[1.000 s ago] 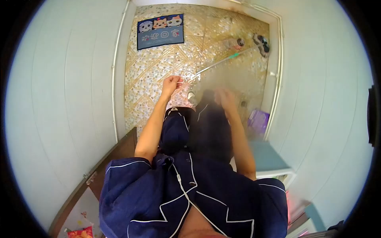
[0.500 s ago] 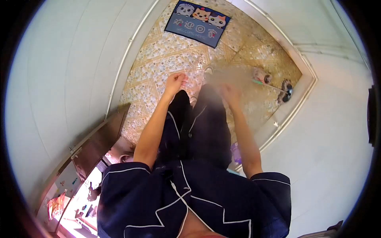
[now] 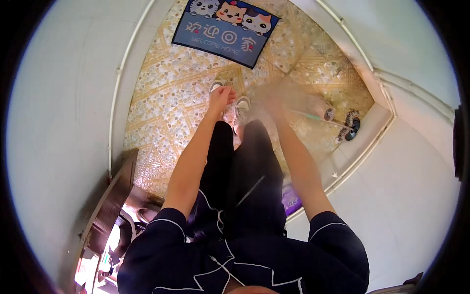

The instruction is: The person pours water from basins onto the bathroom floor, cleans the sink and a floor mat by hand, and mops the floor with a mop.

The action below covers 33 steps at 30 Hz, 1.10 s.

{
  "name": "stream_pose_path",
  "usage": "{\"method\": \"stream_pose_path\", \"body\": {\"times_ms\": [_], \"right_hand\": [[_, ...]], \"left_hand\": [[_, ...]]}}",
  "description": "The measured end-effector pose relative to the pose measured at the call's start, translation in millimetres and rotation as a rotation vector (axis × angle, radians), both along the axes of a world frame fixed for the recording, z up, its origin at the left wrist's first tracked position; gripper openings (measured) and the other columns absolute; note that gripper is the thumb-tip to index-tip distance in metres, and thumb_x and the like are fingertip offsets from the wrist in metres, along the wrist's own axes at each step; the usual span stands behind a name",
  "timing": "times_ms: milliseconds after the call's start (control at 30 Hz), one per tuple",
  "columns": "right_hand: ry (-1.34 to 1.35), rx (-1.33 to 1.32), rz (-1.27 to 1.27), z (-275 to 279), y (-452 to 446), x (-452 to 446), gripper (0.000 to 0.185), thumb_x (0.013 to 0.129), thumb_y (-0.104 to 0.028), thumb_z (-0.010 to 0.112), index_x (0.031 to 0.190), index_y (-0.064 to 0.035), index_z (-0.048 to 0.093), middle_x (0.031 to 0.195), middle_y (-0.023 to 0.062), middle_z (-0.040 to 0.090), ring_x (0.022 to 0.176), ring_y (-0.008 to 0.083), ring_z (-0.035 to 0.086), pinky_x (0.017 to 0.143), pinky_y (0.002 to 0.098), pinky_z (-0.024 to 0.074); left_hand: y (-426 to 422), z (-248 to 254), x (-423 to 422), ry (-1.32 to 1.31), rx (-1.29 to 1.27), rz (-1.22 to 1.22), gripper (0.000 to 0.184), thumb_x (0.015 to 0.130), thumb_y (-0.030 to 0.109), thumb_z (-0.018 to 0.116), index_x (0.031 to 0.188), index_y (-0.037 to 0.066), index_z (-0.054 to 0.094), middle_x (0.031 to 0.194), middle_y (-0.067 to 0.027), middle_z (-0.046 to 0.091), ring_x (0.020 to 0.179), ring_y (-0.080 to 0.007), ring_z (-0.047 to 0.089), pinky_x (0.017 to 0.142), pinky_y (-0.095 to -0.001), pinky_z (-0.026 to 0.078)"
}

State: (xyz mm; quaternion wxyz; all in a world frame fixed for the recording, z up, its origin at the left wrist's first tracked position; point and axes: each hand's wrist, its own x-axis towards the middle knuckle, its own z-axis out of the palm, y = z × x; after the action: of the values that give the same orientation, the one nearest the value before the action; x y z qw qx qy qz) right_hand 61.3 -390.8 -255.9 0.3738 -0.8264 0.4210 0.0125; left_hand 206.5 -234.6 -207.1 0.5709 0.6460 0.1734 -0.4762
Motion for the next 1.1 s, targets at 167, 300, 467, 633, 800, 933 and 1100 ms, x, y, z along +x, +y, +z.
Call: {"method": "stream_pose_path", "body": {"times_ms": [167,300,467,633,800,933,1100], "right_hand": [[0.18,0.21,0.025,-160.6,-27.2,36.6,0.027,0.078,-0.026,0.054,0.084,-0.0025,0.066,0.08,0.0185,0.064,0.077,0.0346,0.061,0.068,0.0421,0.0467],[0.079,-0.023,-0.038,-294.2,-35.2,56.3,0.032,0.077,-0.028,0.058,0.082,0.0023,0.064,0.08,0.0202,0.064,0.076,0.0371,0.061,0.069,0.0424,0.0469],[0.011,-0.021,-0.087,-325.0,-47.7,84.9,0.037,0.077,-0.033,0.059,0.083,0.0037,0.062,0.075,0.0197,0.064,0.075,0.0357,0.061,0.07,0.042,0.0457],[0.187,0.325,-0.266,-326.3,-47.1,139.8,0.035,0.08,-0.03,0.057,0.082,0.0039,0.061,0.069,0.0183,0.061,0.065,0.0309,0.06,0.064,0.0408,0.0456],[0.015,0.305,0.017,-91.1,-53.8,179.6,0.03,0.084,-0.029,0.05,0.094,-0.002,0.059,0.079,0.0167,0.06,0.077,0.0298,0.056,0.069,0.041,0.0429],[-0.207,0.261,0.084,24.6,-7.5,172.5,0.029,0.086,-0.025,0.052,0.088,0.0038,0.054,0.066,0.0118,0.056,0.061,0.0177,0.054,0.058,0.0329,0.0433],[-0.264,0.962,-0.453,99.0,35.4,135.2,0.028,0.088,-0.025,0.053,0.106,-0.0032,0.052,0.088,0.0056,0.057,0.076,0.017,0.054,0.07,0.0314,0.0444]], "left_hand": [[-19.9,-111.9,60.3,-0.016,0.155,-0.286,0.029,0.089,0.025,0.051,0.097,-0.001,0.059,0.089,-0.0096,0.064,0.073,-0.0142,0.061,0.063,-0.0258,0.05],[-21.0,-190.3,97.7,-0.104,0.086,-0.309,0.03,0.09,0.025,0.048,0.104,0.001,0.057,0.092,-0.0084,0.064,0.077,-0.0135,0.061,0.067,-0.0255,0.049],[-9.9,-211.7,130.9,0.0,0.064,-0.318,0.032,0.091,0.026,0.047,0.106,0.0,0.056,0.097,-0.0102,0.063,0.086,-0.0165,0.061,0.075,-0.0268,0.048],[15.1,-210.5,152.8,-0.077,0.159,-0.316,0.035,0.09,0.029,0.048,0.108,-0.001,0.056,0.1,-0.0108,0.063,0.087,-0.0169,0.061,0.076,-0.0281,0.048],[-16.8,-145.5,134.9,0.303,0.1,-0.128,0.056,0.089,0.045,0.047,0.116,-0.003,0.049,0.11,-0.0157,0.058,0.099,-0.0234,0.058,0.085,-0.036,0.045],[-46.2,-81.0,127.3,0.475,-0.286,0.434,0.059,0.09,0.041,0.048,0.119,-0.01,0.04,0.12,-0.0224,0.049,0.106,-0.0325,0.052,0.092,-0.044,0.042],[-36.4,-17.6,108.7,0.369,-0.305,0.599,0.029,0.089,0.012,0.052,0.111,-0.006,0.049,0.105,-0.0164,0.057,0.093,-0.0289,0.058,0.084,-0.0426,0.048]]}}
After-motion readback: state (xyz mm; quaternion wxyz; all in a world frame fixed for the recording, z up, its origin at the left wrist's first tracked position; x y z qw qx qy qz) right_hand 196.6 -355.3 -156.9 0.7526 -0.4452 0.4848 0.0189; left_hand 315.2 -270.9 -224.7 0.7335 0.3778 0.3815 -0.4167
